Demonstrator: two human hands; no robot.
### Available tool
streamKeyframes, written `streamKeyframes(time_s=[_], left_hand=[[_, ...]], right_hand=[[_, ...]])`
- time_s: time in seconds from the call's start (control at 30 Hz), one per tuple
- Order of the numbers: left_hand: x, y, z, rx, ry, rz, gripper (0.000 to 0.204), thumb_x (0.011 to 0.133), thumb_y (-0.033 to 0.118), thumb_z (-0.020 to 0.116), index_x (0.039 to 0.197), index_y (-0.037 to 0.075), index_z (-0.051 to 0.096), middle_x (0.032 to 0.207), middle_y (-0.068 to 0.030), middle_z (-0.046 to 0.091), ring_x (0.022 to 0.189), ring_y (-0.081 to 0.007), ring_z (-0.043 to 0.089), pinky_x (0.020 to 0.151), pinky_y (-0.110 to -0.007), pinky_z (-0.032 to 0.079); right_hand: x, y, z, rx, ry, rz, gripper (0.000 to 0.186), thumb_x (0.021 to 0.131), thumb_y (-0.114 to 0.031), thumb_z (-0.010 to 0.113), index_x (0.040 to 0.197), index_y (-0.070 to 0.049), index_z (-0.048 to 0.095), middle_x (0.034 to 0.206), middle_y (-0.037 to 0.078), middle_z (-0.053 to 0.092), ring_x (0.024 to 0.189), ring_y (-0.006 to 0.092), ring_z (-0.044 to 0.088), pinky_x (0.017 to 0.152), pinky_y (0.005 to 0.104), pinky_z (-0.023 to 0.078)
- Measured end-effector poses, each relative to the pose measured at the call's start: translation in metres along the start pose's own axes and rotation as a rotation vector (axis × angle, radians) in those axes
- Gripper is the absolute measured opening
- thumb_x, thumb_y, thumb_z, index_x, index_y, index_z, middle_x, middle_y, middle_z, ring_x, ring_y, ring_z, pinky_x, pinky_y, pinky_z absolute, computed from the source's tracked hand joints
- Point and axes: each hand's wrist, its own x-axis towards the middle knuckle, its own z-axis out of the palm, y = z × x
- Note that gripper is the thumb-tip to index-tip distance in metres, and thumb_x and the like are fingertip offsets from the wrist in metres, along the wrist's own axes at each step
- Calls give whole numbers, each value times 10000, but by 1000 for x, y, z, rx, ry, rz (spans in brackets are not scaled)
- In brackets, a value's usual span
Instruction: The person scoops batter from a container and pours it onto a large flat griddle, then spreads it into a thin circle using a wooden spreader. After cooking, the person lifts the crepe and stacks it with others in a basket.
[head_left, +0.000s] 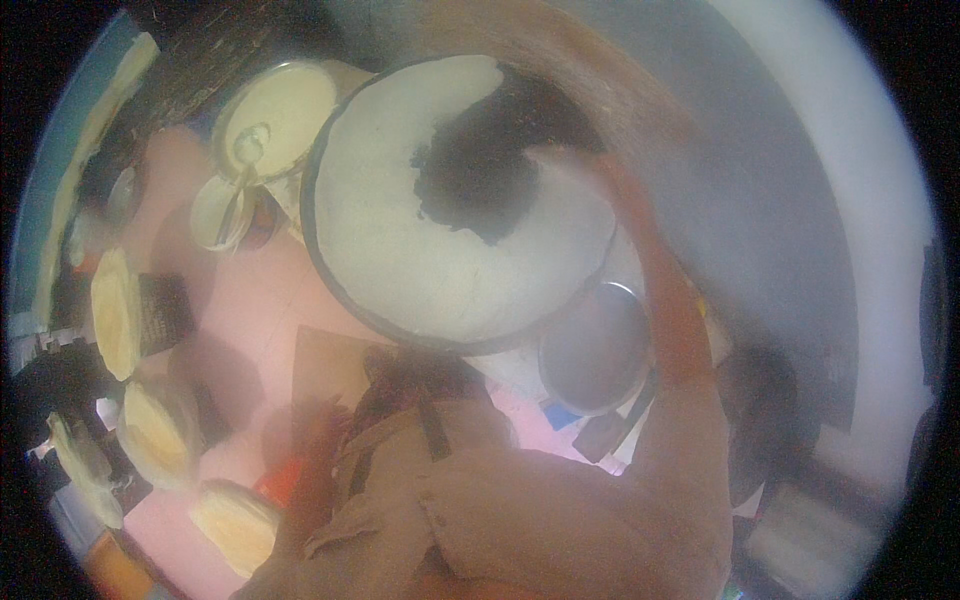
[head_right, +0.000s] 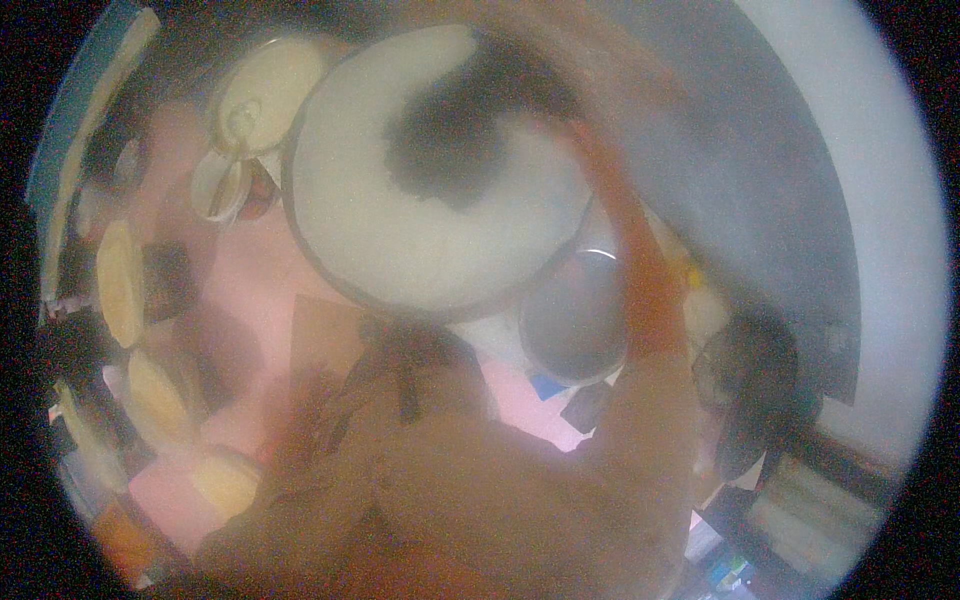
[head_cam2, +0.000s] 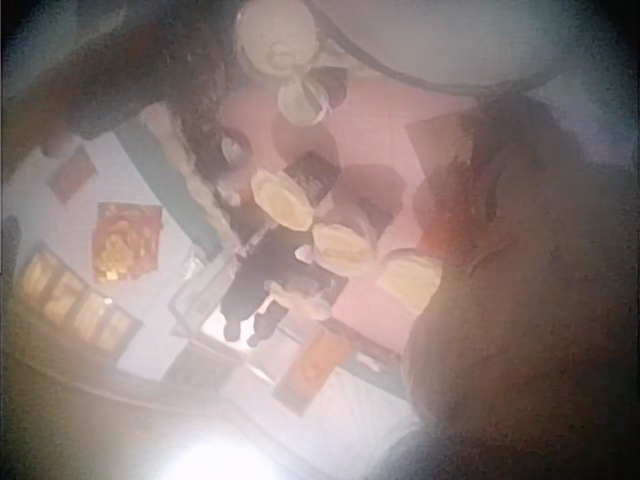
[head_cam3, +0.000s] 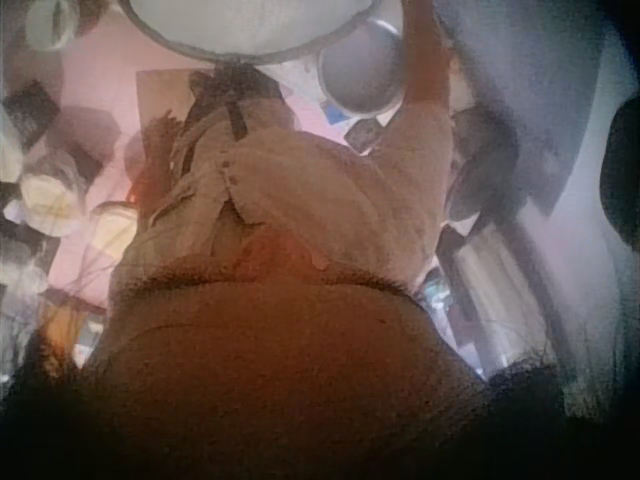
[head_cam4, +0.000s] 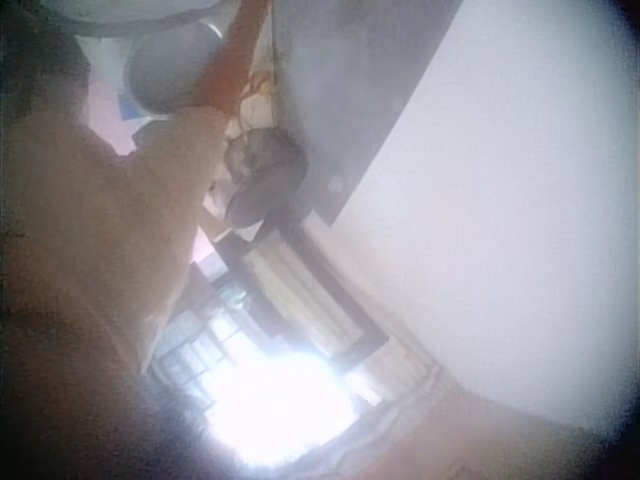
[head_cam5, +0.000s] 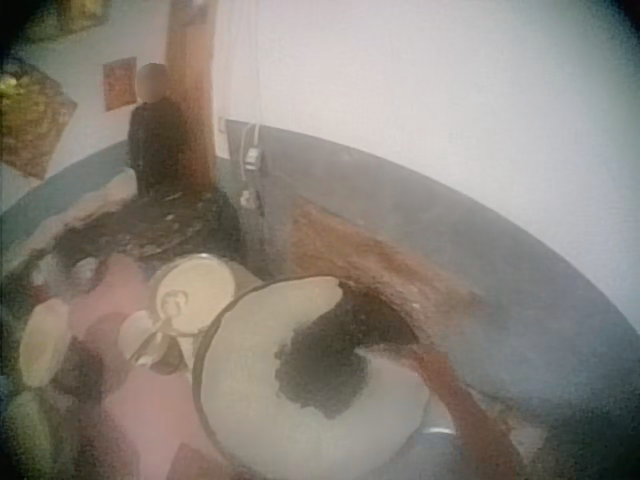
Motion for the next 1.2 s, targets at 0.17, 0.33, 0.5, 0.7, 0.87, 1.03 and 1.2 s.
streamKeyframes(time_s=[0.17, 0.33, 0.5, 0.7, 0.87, 1.03, 1.2], left_hand=[[-4, 1, 9, -34, 40, -7, 456, 922, 315, 515, 1308, 79, 459, 1079, -170, 522, 879, -285, 578, 755, -407, 515], [-13, 6, 28, -78, 95, -25, 447, 917, 320, 519, 1290, 78, 475, 1026, -150, 529, 842, -278, 578, 729, -406, 518], [-26, 10, 38, -123, 148, -40, 438, 912, 326, 524, 1272, 77, 491, 973, -131, 537, 805, -272, 577, 703, -405, 521], [-35, 23, 20, -224, 125, -36, 429, 906, 332, 529, 1251, 76, 510, 909, -108, 547, 760, -264, 576, 673, -404, 525], [-25, 76, 23, -99, 186, -63, 450, 892, 340, 549, 1260, 83, 509, 936, -95, 511, 806, -241, 569, 717, -397, 523], [25, 103, 13, -82, 145, -89, 391, 898, 327, 563, 1209, 89, 560, 957, -115, 534, 806, -272, 578, 723, -409, 510], [47, 140, -3, 13, 73, -91, 390, 884, 324, 580, 1205, 104, 566, 963, -116, 533, 790, -274, 581, 723, -413, 507]], right_hand=[[19, 38, 16, -193, 138, 51, 423, 913, -342, 511, 1266, -111, 544, 1297, 96, 536, 1203, 250, 484, 1044, 379, 311], [-8, 63, -4, -96, -40, 130, 397, 914, -347, 505, 1209, -90, 572, 1169, 126, 608, 1084, 274, 567, 960, 408, 401], [71, 38, 4, -65, -30, -71, 382, 883, -315, 557, 1190, -91, 591, 1155, 132, 617, 1065, 253, 581, 948, 386, 413], [101, -87, -13, -1, 76, -228, 383, 854, -302, 598, 1149, -58, 599, 1079, 149, 640, 1013, 269, 599, 883, 376, 436], [71, -105, -24, -11, 301, -167, 367, 842, -257, 613, 1129, -29, 596, 1017, 172, 643, 979, 291, 604, 869, 383, 440], [15, 6, -14, -247, 564, 339, 350, 805, -238, 617, 1031, 29, 611, 940, 211, 643, 889, 340, 620, 773, 394, 468], [13, 9, 9, -288, 643, 573, 386, 781, -340, 599, 915, 17, 659, 851, 222, 652, 805, 368, 631, 716, 431, 480]])
